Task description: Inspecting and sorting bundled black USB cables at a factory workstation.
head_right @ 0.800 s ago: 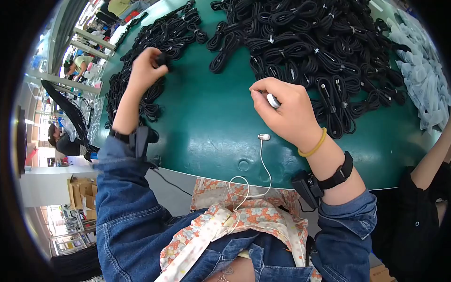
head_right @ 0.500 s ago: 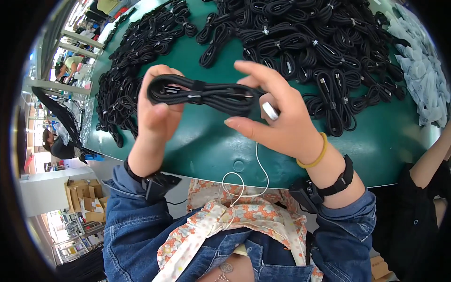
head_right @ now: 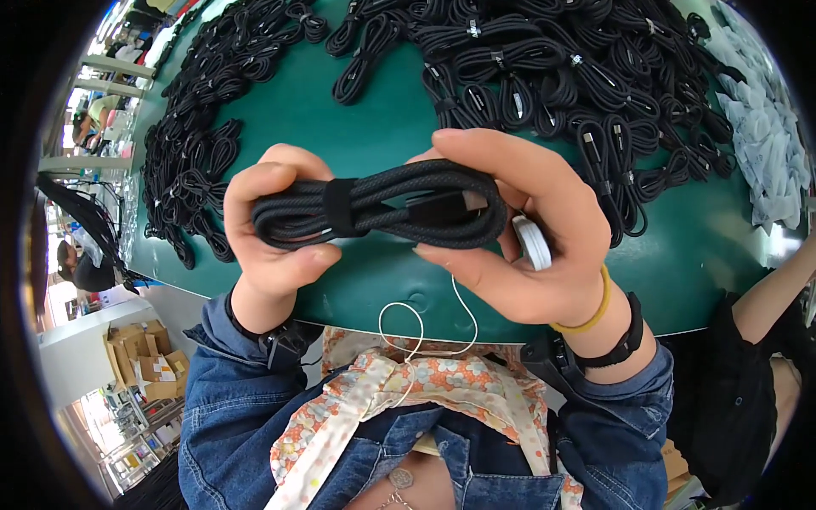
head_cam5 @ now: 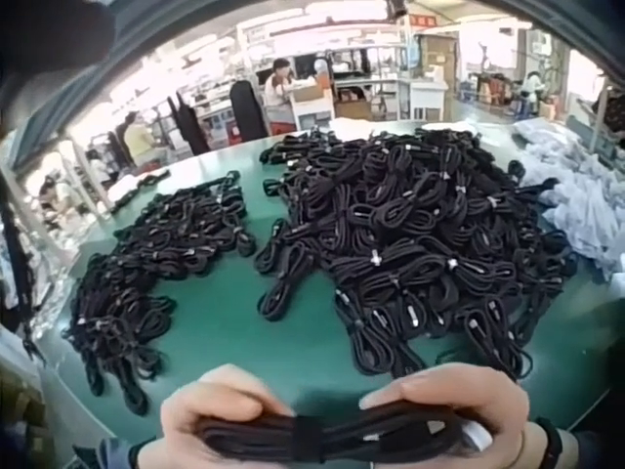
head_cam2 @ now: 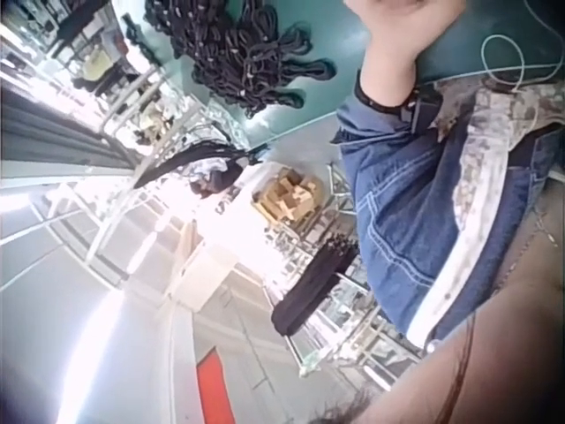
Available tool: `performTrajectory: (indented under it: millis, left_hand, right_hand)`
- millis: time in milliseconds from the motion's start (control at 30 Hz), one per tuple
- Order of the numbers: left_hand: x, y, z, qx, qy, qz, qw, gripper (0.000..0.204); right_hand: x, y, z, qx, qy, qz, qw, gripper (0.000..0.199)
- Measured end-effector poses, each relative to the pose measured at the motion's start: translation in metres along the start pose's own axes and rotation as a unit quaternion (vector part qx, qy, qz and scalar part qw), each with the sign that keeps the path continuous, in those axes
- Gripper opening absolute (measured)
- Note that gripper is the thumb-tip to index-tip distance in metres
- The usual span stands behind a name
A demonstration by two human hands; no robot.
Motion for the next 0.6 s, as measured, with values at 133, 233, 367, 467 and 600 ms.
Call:
performTrajectory:
  millis: [133, 233, 367, 467, 600]
  left_hand:
    - [0.001, -0.001, 0.003, -0.006, -0.014, 0.032, 0.999, 0.047]
    - [-0.003, 0.001, 0.004, -0.057, 0.007, 0.026, 0.998, 0.048]
    - [-0.002, 0.003, 0.007, -0.109, -0.001, 0.017, 0.994, 0.050]
    - [-0.002, 0.002, 0.005, -0.126, -0.020, 0.000, 0.992, 0.052]
    - [0.003, 0.000, -0.009, -0.101, -0.090, -0.021, 0.991, 0.056]
  right_hand:
    - [-0.002, 0.004, -0.002, 0.010, -0.010, -0.017, 1.000, 0.055]
    - [-0.002, 0.003, -0.002, 0.021, -0.014, -0.017, 1.000, 0.056]
    - [0.002, 0.001, 0.002, 0.013, 0.014, -0.020, 1.000, 0.057]
    - [0.004, -0.002, 0.002, 0.030, 0.042, -0.021, 0.998, 0.055]
    - [0.004, -0.003, 0.007, -0.050, 0.069, 0.070, 0.994, 0.047]
Point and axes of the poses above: each hand's wrist, its own x-axis away from the middle knuckle, its own y-axis out of the palm, z = x × y, the point moved 9 cm from there along -x, towards the middle knuckle, and after that the axes turned 3 degrees about x, right-handed, at the moved point
